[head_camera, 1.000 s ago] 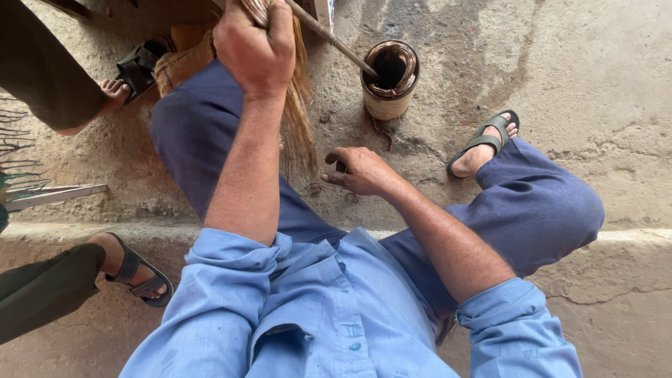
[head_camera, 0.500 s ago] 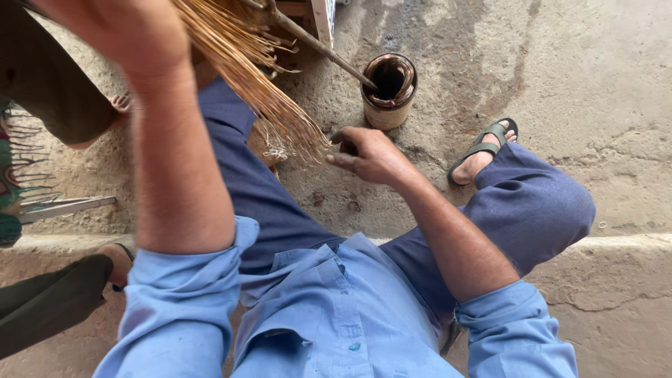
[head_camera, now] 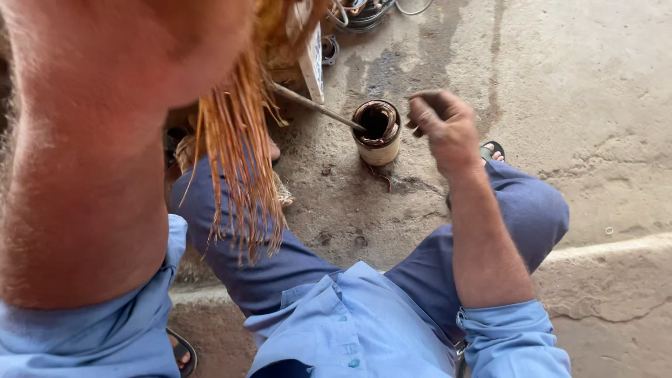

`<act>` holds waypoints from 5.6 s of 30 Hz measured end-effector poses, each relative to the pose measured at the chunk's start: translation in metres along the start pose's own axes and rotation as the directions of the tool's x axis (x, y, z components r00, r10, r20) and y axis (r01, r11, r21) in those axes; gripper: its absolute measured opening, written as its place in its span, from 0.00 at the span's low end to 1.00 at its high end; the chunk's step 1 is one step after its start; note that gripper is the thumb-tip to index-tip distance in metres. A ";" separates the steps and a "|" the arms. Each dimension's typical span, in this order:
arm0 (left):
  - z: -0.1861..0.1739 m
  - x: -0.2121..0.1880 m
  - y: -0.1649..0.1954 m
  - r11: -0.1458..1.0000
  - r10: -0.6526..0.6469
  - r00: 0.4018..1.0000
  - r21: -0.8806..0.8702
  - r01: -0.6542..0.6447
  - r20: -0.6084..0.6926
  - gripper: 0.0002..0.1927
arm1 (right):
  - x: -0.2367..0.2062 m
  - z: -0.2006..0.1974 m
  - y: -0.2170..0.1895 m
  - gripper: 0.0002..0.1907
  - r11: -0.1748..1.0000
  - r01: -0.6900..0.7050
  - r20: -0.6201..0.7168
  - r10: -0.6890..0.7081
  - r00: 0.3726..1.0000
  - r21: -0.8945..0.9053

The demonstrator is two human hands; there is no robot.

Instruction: The person sits on the ground sorting and aligning broom bristle stalks by hand, gathering them into a bundle, and inserting the bundle into a cylindrical metal mold with a rod. They then press and shape the bundle in the mold and use scissors to trim the bristle ends.

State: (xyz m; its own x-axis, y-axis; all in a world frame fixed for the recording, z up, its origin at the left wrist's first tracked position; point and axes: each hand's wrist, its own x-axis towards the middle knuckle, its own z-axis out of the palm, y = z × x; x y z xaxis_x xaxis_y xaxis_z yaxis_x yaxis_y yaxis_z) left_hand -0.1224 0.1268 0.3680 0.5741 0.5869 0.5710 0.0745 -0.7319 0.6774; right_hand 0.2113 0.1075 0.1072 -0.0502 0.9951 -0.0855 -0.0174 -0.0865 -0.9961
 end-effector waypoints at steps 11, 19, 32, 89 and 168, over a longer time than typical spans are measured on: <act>0.130 0.054 -0.068 0.942 -0.205 0.960 -0.227 0.246 0.190 0.07 | -0.017 -0.154 0.005 0.20 0.802 0.597 -0.801 -0.378 0.465 -0.031; 0.196 0.024 -0.115 0.860 -0.367 0.925 -0.344 0.377 0.097 0.15 | -0.050 -0.154 -0.032 0.15 0.901 -0.189 -0.496 -0.033 0.868 -0.391; 0.189 0.017 -0.143 0.835 -0.475 0.859 -0.405 0.372 -0.190 0.06 | -0.057 -0.078 -0.013 0.08 0.731 0.009 -0.192 -0.192 0.962 -0.682; 0.202 -0.041 -0.122 0.418 -0.442 0.894 -0.900 0.128 -0.078 0.30 | -0.042 0.025 0.032 0.22 0.992 -0.127 0.362 0.113 0.925 0.014; 0.253 -0.176 -0.147 0.603 -0.606 0.789 0.587 0.540 -0.102 0.20 | -0.016 -0.022 0.003 0.03 -0.245 0.548 0.596 -0.442 0.671 -0.799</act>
State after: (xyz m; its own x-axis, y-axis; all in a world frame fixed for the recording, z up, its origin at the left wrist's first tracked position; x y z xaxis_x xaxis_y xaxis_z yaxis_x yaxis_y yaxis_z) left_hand -0.0279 0.0434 0.0504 0.3244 0.9419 0.0872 0.8337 -0.3282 0.4441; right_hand 0.2340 0.0920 0.1052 -0.6209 0.6765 0.3960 0.7749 0.6058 0.1801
